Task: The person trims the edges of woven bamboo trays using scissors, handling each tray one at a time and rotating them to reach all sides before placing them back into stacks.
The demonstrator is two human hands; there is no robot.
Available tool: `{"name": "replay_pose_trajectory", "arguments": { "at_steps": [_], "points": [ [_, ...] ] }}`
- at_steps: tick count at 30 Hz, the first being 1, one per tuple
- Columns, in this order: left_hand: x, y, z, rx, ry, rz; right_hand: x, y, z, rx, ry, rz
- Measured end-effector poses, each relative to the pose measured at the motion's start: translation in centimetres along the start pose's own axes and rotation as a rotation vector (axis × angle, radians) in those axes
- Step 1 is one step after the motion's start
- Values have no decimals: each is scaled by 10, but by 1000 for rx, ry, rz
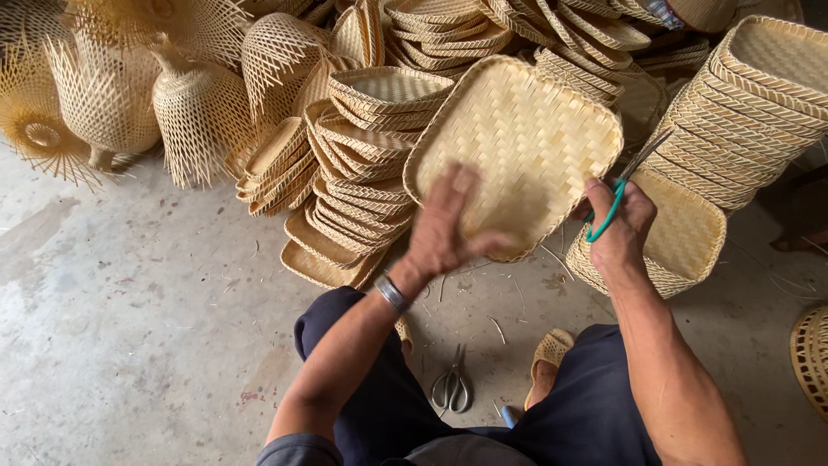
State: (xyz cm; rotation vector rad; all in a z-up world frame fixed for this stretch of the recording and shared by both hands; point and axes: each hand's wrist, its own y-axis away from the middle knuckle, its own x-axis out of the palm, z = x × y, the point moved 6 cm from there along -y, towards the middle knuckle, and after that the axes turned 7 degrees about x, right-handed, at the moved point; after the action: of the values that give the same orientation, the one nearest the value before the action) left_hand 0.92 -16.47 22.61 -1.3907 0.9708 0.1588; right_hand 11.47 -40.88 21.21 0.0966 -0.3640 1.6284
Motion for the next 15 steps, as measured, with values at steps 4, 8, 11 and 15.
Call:
{"name": "replay_pose_trajectory", "arguments": {
  "at_steps": [4, 8, 11, 15],
  "points": [
    [30, 8, -61, 135, 75, 297, 19, 12, 10, -76, 12, 59],
    [25, 6, -55, 176, -79, 150, 21, 18, 28, -50, 90, 113],
    [21, 7, -20, -112, 330, 103, 15, 18, 52, -247, 441, 94],
    [27, 27, 10, -555, 934, 112, 4, 17, 66, -371, 891, 17]
  ]
}}
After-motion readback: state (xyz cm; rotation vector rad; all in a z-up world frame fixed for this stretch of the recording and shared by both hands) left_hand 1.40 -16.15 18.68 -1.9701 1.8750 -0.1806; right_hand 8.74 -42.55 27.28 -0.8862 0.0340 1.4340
